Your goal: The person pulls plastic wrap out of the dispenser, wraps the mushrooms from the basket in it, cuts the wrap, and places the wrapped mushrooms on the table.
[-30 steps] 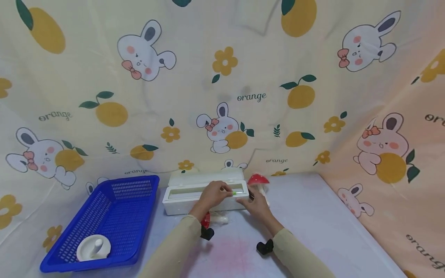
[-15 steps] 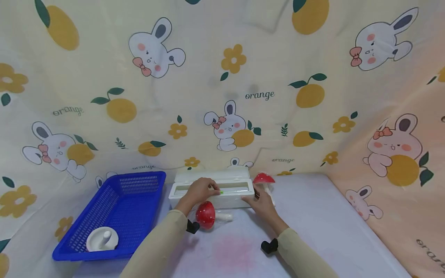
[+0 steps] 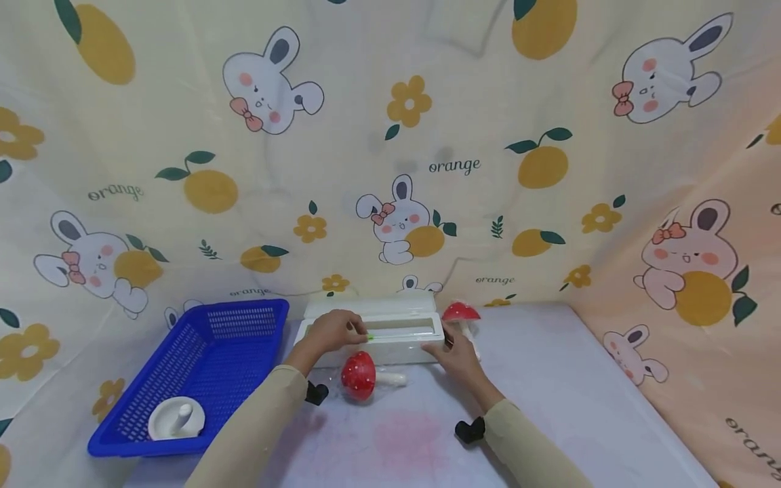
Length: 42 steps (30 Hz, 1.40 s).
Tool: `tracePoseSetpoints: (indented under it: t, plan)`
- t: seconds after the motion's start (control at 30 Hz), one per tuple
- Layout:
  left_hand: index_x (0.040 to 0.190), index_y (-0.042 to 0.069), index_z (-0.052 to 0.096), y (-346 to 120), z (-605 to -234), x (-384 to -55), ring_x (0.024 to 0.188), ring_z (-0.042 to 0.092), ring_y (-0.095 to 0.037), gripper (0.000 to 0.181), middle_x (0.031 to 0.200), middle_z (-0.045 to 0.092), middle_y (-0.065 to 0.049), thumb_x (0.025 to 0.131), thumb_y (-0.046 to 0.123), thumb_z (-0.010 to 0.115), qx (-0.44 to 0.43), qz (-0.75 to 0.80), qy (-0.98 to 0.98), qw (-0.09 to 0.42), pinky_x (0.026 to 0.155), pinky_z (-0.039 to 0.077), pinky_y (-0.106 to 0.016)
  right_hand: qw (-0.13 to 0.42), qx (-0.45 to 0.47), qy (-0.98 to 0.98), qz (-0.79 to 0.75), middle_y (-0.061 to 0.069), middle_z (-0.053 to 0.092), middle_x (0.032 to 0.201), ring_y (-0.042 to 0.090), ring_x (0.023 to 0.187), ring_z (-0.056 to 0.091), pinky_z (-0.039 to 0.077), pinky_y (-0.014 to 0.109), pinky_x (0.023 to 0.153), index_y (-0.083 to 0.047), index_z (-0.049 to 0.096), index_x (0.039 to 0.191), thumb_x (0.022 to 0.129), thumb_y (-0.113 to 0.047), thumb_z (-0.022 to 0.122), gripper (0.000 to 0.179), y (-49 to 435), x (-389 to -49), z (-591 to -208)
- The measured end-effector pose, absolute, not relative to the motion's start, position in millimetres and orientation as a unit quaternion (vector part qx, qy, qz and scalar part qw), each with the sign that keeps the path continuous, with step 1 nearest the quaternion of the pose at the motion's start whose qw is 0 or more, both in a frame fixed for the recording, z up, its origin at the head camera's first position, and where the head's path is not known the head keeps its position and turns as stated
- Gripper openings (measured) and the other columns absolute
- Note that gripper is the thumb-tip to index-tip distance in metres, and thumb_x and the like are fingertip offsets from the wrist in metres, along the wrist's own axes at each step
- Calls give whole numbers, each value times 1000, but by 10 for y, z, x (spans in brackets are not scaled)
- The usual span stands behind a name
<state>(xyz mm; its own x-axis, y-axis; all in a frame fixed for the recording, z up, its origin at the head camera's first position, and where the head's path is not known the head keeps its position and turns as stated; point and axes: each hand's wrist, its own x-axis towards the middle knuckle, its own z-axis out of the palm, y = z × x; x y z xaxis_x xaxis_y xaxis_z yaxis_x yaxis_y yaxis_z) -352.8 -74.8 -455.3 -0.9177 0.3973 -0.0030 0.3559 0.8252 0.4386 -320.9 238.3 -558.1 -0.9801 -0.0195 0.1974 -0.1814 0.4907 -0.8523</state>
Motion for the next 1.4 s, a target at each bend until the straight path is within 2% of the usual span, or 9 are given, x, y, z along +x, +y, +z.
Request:
tracePoseSetpoints:
  t: [0.3,0.47,0.7,0.83,1.07,1.23,1.4]
  plan:
    - [97,24,81,-900,-4522,-3495,93,62,-17,6,95,72,6,94,26,85,171,256,949,75,87,57,-40,82,64,-857,504,22,48,163,42,149,48,46,51,117,-7,43,163,95,-38,84,85,2317,-3244,-5590]
    - [96,24,80,-1020,-4514,-3516,94,62,-17,5,96,73,6,95,25,85,163,248,952,74,85,58,-39,82,66,-860,499,22,47,164,42,150,46,46,50,117,-7,41,164,95,-38,84,86,2323,-3246,-5578]
    - [97,21,80,-1187,-4465,-3538,93,63,-16,6,97,75,5,96,26,84,187,224,953,79,86,58,-37,81,53,-863,495,20,46,165,42,151,46,46,51,117,-10,40,165,95,-37,84,87,2366,-3235,-5586]
    - [93,22,80,-1327,-4459,-3533,89,62,-16,6,95,74,6,95,26,85,178,205,960,73,85,57,-37,74,63,-863,496,20,46,165,41,151,46,46,50,116,-10,39,166,94,-43,83,90,2372,-3245,-5609]
    - [91,24,79,-1505,-4408,-3543,87,60,-16,9,96,74,8,94,29,85,167,170,969,60,86,55,-38,89,66,-859,501,22,47,164,42,150,47,47,49,115,-7,39,165,95,-38,83,88,2433,-3237,-5585]
    - [90,25,78,-1643,-4410,-3532,87,61,-15,10,94,74,9,94,30,85,163,150,973,65,87,55,-40,82,70,-861,498,22,46,165,42,150,46,46,50,116,-6,40,165,95,-42,83,89,2396,-3238,-5596]
    - [86,25,76,-1787,-4382,-3519,89,62,-17,14,95,74,8,91,27,89,165,113,979,34,86,55,-45,79,67,-865,490,20,45,166,41,151,45,46,49,116,-8,39,165,95,-45,82,90,2399,-3219,-5590]
